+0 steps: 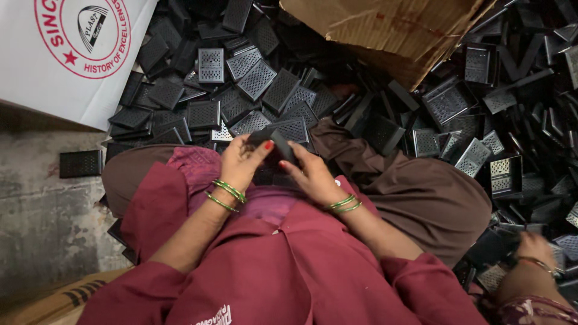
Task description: The person sits on the floor and repeatedly picks up small black plastic graters from a large pile. They inspect each grater by turning it over in their hands and then place it into a white cardboard box. The process continues with the person handling the items one at a time.
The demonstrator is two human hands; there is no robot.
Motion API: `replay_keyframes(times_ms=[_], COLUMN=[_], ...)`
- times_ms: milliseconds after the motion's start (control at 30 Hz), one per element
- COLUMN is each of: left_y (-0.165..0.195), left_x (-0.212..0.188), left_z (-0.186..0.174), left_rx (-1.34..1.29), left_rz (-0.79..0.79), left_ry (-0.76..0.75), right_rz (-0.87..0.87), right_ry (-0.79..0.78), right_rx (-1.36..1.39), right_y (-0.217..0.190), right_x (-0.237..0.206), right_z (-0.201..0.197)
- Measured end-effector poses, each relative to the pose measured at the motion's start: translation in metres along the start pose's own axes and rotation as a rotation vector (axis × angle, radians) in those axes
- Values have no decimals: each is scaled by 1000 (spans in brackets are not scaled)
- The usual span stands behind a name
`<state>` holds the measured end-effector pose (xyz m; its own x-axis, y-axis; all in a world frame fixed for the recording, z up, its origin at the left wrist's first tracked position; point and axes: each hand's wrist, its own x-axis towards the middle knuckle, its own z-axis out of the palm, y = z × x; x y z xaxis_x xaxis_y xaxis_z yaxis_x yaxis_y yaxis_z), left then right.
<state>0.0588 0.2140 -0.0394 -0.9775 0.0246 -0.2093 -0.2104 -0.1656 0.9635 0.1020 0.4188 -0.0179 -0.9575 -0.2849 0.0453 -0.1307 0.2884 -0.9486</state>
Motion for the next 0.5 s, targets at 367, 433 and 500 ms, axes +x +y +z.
replay_keyframes(times_ms=[367,433,500], left_y=[-66,-72,-69], left_x=[23,25,29], left_z=[-16,-18,-20], left_rx=[236,271,278], left_rz=[186,174,197], left_ry=[329,351,360], right_rz=[21,16,48], right_ry=[-167,-172,-223], right_rx=[443,242,145], right_y=[34,27,14], right_x=[5,2,1], right_z=[27,25,23])
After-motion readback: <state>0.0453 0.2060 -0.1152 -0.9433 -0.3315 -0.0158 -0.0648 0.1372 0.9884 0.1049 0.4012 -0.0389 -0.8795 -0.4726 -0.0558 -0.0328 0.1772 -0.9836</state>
